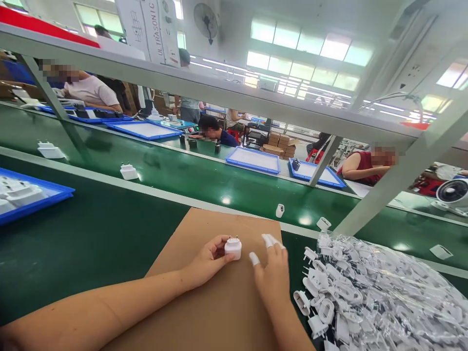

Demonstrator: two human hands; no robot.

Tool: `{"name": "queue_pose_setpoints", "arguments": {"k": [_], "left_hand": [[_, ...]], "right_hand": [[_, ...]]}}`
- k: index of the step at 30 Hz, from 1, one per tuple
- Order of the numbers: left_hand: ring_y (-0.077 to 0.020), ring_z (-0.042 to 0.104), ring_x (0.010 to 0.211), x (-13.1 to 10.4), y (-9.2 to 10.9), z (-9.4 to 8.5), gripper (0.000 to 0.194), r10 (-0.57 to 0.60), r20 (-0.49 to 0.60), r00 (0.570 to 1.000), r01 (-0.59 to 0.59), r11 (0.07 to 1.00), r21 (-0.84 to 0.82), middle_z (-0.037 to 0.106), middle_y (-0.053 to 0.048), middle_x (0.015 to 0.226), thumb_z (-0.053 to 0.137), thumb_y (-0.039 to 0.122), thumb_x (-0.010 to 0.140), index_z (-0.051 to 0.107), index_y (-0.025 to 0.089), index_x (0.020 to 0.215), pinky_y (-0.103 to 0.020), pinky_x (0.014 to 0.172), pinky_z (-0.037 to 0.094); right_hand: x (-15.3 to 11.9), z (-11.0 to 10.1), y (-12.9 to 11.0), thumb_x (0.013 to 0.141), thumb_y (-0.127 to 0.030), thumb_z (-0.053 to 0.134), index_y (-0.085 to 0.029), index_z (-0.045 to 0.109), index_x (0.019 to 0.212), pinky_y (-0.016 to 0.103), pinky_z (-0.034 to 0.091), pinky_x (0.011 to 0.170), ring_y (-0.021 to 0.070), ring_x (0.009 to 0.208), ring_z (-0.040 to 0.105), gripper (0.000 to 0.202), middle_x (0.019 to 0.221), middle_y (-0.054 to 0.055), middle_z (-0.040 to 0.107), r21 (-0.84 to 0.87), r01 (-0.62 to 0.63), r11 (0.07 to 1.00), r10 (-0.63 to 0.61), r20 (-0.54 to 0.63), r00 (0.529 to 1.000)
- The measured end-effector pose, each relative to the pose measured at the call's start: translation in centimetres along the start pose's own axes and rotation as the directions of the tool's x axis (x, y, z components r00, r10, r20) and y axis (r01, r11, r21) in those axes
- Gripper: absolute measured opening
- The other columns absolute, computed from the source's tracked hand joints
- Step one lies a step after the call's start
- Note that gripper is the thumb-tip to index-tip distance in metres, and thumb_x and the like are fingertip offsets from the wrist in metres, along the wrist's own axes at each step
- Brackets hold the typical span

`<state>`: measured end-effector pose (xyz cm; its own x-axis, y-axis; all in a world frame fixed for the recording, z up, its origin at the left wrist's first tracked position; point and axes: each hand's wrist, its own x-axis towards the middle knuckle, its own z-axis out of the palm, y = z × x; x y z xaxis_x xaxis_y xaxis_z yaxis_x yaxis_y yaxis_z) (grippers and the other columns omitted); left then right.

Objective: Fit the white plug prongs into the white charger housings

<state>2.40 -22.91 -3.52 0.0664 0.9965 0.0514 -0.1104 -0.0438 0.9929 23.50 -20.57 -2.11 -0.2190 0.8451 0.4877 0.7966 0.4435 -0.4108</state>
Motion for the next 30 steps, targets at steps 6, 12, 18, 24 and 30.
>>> {"name": "queue_pose_setpoints", "arguments": {"k": [6,12,18,24,30], "left_hand": [[-0.0242,0.066,0.106,0.0,0.2,-0.6,0.049,0.059,-0.05,0.997,-0.054,0.994,0.095,0.071,-0.01,0.117,0.078,0.044,0.075,0.06,0.02,0.114,-0.042,0.1,0.05],[-0.0259,0.068,0.107,0.2,-0.1,-0.4,0.055,0.052,-0.069,0.996,-0.047,0.995,0.083,0.073,-0.01,0.116,0.082,0.047,0.068,0.06,0.02,0.111,-0.043,0.1,0.051],[-0.028,0.067,0.111,0.3,0.3,-0.3,0.065,0.026,-0.101,0.995,-0.016,0.995,0.096,0.072,-0.011,0.121,0.083,0.053,0.064,0.058,0.02,0.113,-0.046,0.106,0.048],[-0.0285,0.066,0.114,-0.1,0.9,0.3,0.074,-0.016,-0.144,0.989,0.034,0.992,0.12,0.071,-0.013,0.124,0.083,0.062,0.06,0.057,0.02,0.115,-0.046,0.108,0.047],[-0.0289,0.071,0.104,3.3,1.8,-1.3,0.06,-0.095,-0.091,0.991,0.113,0.967,0.227,0.077,-0.01,0.109,0.088,0.054,0.055,0.062,0.02,0.097,-0.043,0.096,0.054]], "right_hand": [[1.8,-2.8,3.1,0.092,-0.039,0.052,-0.004,0.056,0.132,0.067,0.035,0.1,0.0512,0.129,0.046,0.053,0.14,0.031,0.049,-0.549,-0.527,0.649,0.627,-0.006,0.779],[1.5,-4.2,4.1,0.092,-0.014,0.042,-0.011,0.061,0.128,0.044,0.042,0.097,0.0349,0.12,0.058,0.041,0.132,0.023,0.057,-0.633,-0.445,0.633,0.601,0.041,0.798],[1.8,-5.0,3.6,0.091,-0.011,0.043,-0.019,0.065,0.122,0.04,0.044,0.088,0.0311,0.112,0.062,0.039,0.112,0.016,0.07,-0.531,-0.455,0.715,0.554,0.033,0.832],[1.6,-4.2,3.6,0.085,-0.02,0.059,-0.016,0.064,0.124,0.045,0.037,0.099,0.0328,0.12,0.057,0.039,0.128,0.018,0.064,-0.407,-0.379,0.832,0.416,0.003,0.909],[2.1,-3.5,4.1,0.078,-0.001,0.052,-0.016,0.07,0.098,0.046,0.035,0.103,0.0254,0.103,0.064,0.031,0.104,0.012,0.071,-0.188,-0.335,0.923,0.352,0.067,0.934]]}}
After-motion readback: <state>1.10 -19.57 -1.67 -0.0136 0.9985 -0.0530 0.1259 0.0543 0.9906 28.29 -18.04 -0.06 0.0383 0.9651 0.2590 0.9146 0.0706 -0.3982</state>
